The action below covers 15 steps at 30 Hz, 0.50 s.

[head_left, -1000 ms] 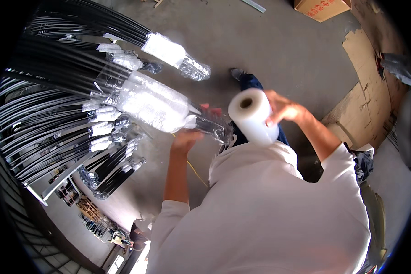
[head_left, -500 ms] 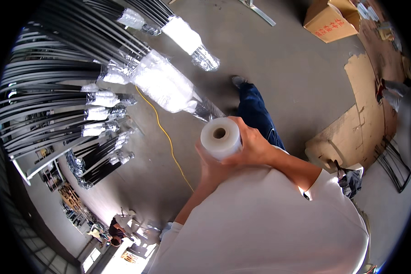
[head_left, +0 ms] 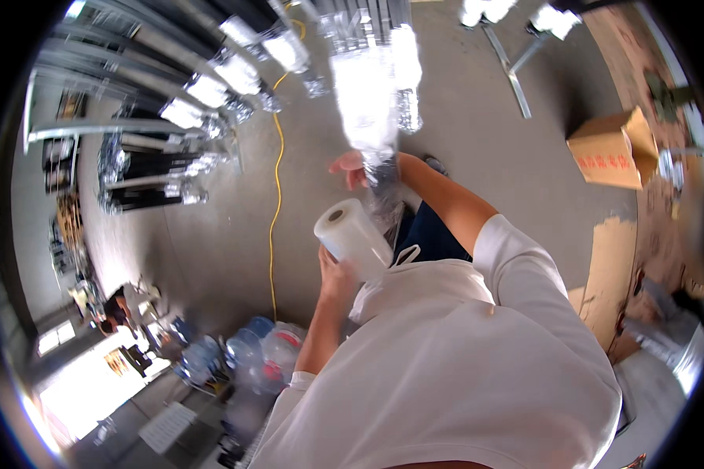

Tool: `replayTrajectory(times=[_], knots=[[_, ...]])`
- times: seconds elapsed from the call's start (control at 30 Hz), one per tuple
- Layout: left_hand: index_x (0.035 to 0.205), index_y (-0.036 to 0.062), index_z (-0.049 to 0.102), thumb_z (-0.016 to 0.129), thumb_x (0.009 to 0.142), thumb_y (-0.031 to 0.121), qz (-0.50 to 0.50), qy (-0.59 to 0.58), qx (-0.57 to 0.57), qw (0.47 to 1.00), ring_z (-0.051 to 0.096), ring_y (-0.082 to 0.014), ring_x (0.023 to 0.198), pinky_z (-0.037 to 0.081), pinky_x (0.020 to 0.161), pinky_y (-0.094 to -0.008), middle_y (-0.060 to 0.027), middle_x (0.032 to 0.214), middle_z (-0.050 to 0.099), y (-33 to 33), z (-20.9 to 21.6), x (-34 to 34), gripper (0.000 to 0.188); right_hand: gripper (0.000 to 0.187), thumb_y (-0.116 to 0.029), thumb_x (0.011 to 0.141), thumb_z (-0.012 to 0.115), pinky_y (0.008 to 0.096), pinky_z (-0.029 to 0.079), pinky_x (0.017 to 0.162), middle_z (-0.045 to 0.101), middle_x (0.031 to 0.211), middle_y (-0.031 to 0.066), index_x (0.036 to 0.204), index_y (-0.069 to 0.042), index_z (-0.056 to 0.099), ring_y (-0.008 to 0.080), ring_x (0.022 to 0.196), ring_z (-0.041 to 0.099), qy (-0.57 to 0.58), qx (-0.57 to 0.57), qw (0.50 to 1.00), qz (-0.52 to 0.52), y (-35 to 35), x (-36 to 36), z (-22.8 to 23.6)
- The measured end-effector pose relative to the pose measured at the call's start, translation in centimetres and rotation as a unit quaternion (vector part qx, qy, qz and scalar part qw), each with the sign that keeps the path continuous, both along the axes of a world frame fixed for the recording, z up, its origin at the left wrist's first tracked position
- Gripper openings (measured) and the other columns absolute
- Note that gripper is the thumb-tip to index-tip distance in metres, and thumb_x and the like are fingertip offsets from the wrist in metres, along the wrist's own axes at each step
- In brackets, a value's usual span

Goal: The person wraps the ends of multiple black metal frames with clear plastic film. They hold a roll of film and repeatedly wrap it around the frame ends, then tear off the film to secure it. The wrapped frames are placed back into a vertical rack.

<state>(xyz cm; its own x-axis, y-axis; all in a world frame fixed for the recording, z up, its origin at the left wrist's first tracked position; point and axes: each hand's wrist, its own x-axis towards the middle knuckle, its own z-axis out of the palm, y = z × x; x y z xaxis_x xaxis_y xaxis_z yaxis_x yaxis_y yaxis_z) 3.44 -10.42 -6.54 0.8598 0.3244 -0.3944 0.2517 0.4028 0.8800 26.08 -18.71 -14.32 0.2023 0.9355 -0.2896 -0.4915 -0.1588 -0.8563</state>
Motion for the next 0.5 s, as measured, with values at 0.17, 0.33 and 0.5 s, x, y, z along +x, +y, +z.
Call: replayTrajectory(times=[0.17, 0.33, 0.5], knots=[[0.120, 0.0029, 0.036, 0.075, 0.058, 0.027, 0.005, 0.073, 0.000, 0.997, 0.052, -0.0207, 0.098, 0.046, 0.082, -0.0319, -0.0090, 0.110, 0.048, 5.6, -4.6, -0.4, 0.077, 0.064, -0.042, 0.084, 0.051, 0.0207, 0.046, 0.055, 0.057, 0.101, 0.0052, 0.135, -0.013, 0.026, 0.0086, 0.066, 0.054, 0.021, 0.014, 0.989, 0.147, 0.7, -1.8, 4.0], [0.110, 0.0100, 0.038, 0.078, 0.052, 0.016, 0.038, -0.090, 0.151, 0.984, 0.045, -0.0177, 0.096, 0.036, 0.086, -0.0308, -0.0038, 0.096, 0.046, 5.5, -4.4, 4.9, 0.070, 0.061, -0.032, 0.089, 0.047, 0.0331, 0.028, 0.101, 0.032, 0.134, 0.0079, 0.135, -0.004, 0.021, 0.0168, 0.122, 0.033, 0.079, 0.183, 0.979, 0.039, 0.0, -3.1, 4.3], [0.110, 0.0086, 0.033, 0.079, 0.054, 0.014, 0.043, -0.147, 0.033, 0.988, 0.051, -0.0155, 0.089, 0.041, 0.079, -0.0307, -0.0084, 0.094, 0.053, 2.5, -5.6, 6.0, 0.073, 0.059, -0.037, 0.084, 0.053, 0.0329, 0.039, 0.089, 0.044, 0.122, 0.0084, 0.129, -0.004, 0.033, 0.0186, 0.109, 0.045, 0.199, 0.127, 0.964, -0.121, -3.2, -5.9, 4.4]])
